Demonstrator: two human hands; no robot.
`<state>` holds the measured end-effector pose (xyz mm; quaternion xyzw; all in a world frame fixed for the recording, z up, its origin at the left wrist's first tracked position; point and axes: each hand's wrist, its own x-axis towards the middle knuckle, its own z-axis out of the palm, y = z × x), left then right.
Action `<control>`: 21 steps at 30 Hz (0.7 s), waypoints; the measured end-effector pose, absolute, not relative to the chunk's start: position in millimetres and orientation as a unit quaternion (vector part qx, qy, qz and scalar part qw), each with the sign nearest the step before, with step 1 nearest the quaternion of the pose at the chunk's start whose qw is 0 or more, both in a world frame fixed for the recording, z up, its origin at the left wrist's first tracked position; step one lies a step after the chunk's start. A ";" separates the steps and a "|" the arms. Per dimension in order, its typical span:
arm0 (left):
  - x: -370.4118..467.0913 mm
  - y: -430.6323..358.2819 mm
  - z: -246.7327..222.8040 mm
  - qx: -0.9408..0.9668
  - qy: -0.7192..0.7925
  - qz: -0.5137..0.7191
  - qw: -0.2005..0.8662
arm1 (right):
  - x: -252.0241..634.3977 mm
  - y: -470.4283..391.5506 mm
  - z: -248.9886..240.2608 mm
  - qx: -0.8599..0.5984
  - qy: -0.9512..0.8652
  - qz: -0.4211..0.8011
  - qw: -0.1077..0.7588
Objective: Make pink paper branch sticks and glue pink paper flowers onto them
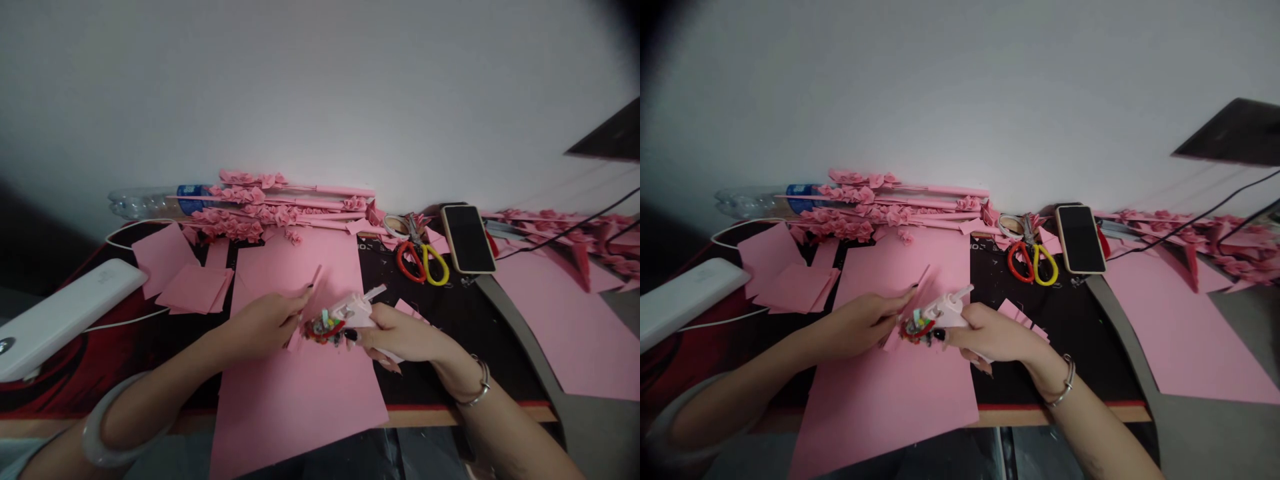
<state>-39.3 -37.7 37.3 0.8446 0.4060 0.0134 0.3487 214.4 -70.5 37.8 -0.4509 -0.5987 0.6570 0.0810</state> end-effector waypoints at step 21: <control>-38.5 -39.1 38.4 0.853 0.402 0.031 0.332 | 211.9 -67.3 34.0 -0.491 -0.539 0.674 0.116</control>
